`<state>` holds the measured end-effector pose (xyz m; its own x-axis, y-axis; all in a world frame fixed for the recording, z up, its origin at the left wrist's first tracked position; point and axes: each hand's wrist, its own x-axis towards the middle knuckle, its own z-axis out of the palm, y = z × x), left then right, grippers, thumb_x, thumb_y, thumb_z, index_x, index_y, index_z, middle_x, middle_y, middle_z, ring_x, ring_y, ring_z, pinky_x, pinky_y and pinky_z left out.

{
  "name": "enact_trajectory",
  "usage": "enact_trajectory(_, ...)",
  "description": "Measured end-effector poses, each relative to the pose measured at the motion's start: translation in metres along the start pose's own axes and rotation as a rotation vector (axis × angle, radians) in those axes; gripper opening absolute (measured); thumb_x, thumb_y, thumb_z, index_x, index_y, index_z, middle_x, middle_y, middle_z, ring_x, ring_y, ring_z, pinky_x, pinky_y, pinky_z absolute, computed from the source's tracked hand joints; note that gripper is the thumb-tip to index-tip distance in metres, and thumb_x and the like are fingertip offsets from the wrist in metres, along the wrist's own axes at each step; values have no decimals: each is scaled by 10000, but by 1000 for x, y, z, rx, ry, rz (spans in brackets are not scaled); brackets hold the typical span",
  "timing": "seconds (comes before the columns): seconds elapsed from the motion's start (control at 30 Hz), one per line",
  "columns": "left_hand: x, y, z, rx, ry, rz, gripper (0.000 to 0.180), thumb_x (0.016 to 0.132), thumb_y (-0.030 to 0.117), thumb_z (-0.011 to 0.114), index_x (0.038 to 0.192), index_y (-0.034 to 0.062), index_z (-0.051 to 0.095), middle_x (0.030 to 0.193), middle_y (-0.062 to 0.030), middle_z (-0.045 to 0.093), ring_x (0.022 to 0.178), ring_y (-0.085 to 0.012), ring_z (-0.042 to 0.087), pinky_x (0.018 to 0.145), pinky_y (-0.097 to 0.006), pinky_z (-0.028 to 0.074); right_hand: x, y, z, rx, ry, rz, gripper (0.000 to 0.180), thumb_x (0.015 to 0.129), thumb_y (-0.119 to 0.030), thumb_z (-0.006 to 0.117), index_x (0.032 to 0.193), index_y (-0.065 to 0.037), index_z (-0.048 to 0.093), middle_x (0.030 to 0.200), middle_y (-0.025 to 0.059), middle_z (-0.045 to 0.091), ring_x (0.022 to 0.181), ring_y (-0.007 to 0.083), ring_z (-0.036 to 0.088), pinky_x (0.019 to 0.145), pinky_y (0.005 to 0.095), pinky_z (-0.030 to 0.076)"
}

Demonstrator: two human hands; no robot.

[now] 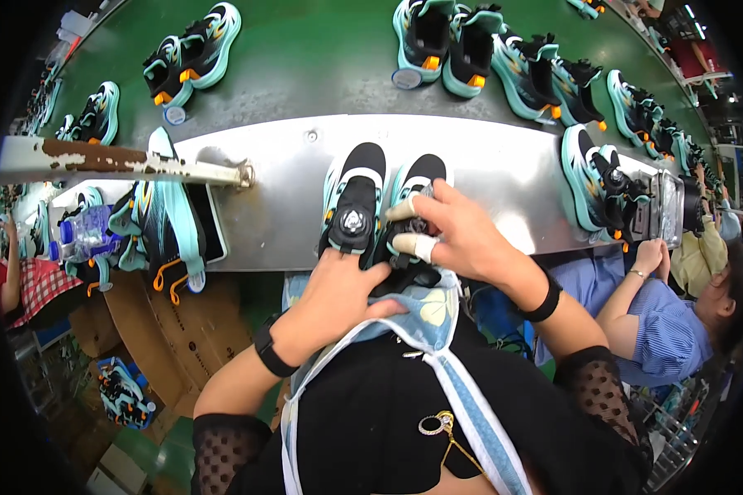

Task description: The recorder is cleaning and inspecting shoes on an assembly line.

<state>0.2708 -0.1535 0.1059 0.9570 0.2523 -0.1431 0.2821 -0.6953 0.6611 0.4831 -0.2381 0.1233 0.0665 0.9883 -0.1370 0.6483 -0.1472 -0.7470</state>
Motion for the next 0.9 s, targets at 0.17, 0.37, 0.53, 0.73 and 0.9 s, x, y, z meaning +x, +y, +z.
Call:
enact_trajectory(0.17,12,-19,-59,-382,-76,-296,349,853,401,687,832,54,713,690,-147,652,676,-263,670,636,-359,516,15,30,-35,160,29,-97,346,862,-217,719,1190,-122,663,843,106,584,759,218,576,723,339,491)
enact_trajectory(0.37,62,-65,-101,-587,719,-235,573,1011,494,445,873,-22,653,746,-39,620,684,-128,586,585,-316,438,84,61,-93,-290,404,68,456,848,-269,739,1271,-165,603,842,137,543,803,291,537,744,384,466)
enact_trajectory(0.53,154,-139,-138,181,706,-462,444,954,472,512,912,77,710,863,-178,659,796,-355,623,708,-456,463,149,113,-78,-666,293,76,587,806,-371,749,1343,-292,528,953,203,568,916,397,572,815,466,487)
enact_trajectory(0.73,145,-75,-93,-189,862,-127,302,945,246,572,1133,24,651,1128,-186,607,1109,-375,537,957,-444,415,127,94,-82,-513,262,-13,257,810,-220,679,1038,-140,594,798,154,618,809,360,637,686,480,504)
enact_trajectory(0.9,62,-19,-23,-441,665,-305,478,959,155,527,1408,14,440,1358,-204,498,1258,-345,489,1082,-401,356,27,-26,-13,-274,-12,-202,407,721,-144,716,1095,-61,581,804,130,540,782,337,581,688,445,479)
